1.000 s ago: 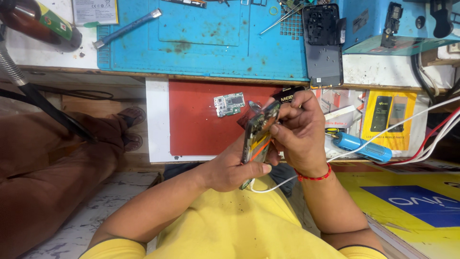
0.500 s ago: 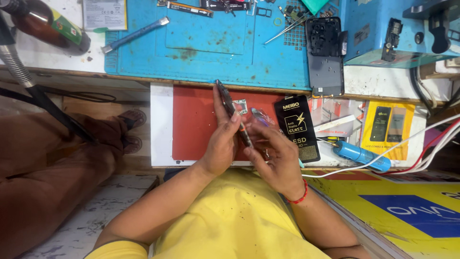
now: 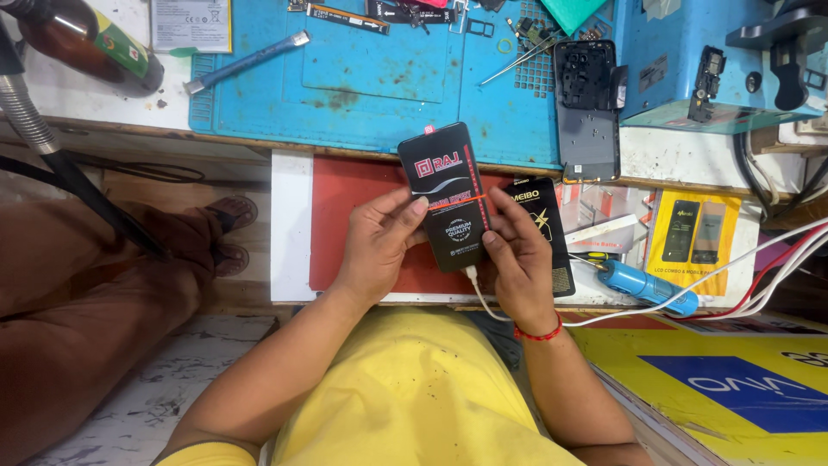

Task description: The person handles a disassembled smartphone, inspecting the internal components and the back cover. They use a toothbrush to clean the edges of the red back cover and a metal tool to pry at the seams. The person also applies a liquid from a bottle to the device's edges.

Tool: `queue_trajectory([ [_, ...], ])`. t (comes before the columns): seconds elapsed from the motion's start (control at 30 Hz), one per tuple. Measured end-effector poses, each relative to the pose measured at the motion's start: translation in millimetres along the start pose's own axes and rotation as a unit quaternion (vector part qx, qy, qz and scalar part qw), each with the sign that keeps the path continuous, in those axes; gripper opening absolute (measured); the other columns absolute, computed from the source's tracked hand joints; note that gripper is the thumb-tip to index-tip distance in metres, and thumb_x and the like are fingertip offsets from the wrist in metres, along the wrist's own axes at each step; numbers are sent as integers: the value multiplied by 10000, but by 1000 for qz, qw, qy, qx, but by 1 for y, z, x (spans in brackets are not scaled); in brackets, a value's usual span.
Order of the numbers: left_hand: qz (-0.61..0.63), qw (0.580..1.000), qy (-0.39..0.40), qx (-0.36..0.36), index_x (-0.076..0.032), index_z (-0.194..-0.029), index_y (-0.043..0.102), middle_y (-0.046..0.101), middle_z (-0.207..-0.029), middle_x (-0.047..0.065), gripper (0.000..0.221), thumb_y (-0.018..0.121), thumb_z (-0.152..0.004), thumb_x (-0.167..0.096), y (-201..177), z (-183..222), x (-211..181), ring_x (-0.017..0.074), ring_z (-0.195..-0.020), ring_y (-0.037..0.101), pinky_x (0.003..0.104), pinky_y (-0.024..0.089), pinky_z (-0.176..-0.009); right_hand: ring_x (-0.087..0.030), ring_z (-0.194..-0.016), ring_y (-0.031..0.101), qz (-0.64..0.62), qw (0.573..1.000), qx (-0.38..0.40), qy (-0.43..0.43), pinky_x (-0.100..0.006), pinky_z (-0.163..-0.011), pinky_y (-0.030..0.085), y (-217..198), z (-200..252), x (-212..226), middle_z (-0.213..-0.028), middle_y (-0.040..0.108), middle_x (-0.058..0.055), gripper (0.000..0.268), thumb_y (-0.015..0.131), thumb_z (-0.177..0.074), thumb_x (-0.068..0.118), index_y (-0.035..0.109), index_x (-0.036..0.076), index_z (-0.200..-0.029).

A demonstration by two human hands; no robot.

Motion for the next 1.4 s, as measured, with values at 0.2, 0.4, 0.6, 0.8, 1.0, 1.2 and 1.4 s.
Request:
queue_trajectory([
  [0.2, -41, 998, -26, 30, 18, -1360, 620, 706, -1239, 87, 355, 637, -1018, -75, 6, -3, -1, 145, -1120, 677, 354, 604, -957, -174, -1241, 602, 18, 1000, 6, -16, -291, -1062, 494, -1, -3, 8, -1376, 615, -169, 516, 424, -1035, -98, 429, -70, -1551],
  [0.4, -78, 997, -11, -20, -3, -1301, 641, 730, -1172, 84, 317, 657, -997, -94, 6, -14, -19, 142, -1022, 701, 319, 624, -830, -199, -1292, 579, 89, 992, -3, -88, -322, -1100, 495, 8, 5, 27, -1440, 529, -154, 661, 515, -1003, -78, 251, -21, -1607],
  [0.6, -132, 987, 82, -37, -15, -1296, 625, 727, -1176, 72, 311, 654, -1002, -114, -1, -71, -75, 143, -1025, 712, 328, 629, -819, -195, -1175, 614, 276, 907, -103, -300, -320, -1072, 533, -2, 33, 40, -1370, 503, -143, 507, 648, -1005, 32, 433, -3, -1463],
  [0.8, -137, 987, 88, -17, -20, -1272, 630, 737, -1168, 82, 288, 641, -999, -111, -9, -144, -108, 168, -1029, 730, 389, 660, -849, -239, -972, 660, 393, 847, -63, -353, -318, -791, 560, -2, 49, 17, -1134, 609, -183, 437, 759, -902, 55, 532, -10, -1270],
  [1.0, -188, 979, 74, -25, -41, -1290, 628, 741, -1171, 74, 296, 612, -1003, -111, -14, -180, -115, 160, -1044, 725, 384, 641, -869, -198, -823, 676, 400, 843, -57, -354, -273, -674, 552, -4, 48, 5, -1092, 654, -159, 448, 803, -875, 59, 558, 1, -1245],
  [1.2, -149, 984, 96, 10, -20, -1358, 564, 699, -1239, 77, 363, 594, -1000, -69, -10, -183, -112, 162, -1102, 700, 389, 640, -899, -210, -849, 703, 399, 842, -53, -360, -290, -708, 578, 1, 46, 13, -1104, 665, -163, 445, 793, -872, 55, 558, 4, -1247],
  [1.4, -117, 982, 131, 61, 7, -1396, 535, 687, -1242, 96, 406, 606, -997, -12, -5, -175, -116, 175, -1114, 693, 396, 636, -930, -198, -812, 692, 393, 846, -39, -359, -284, -665, 565, 3, 43, 14, -1073, 660, -145, 438, 802, -856, 54, 573, 11, -1228],
])
Point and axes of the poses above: each hand's wrist, its own z-axis away from the middle knuckle, its own y-axis out of the palm, x = y × z, the point moved 4 cm from there along -z, towards the middle knuckle
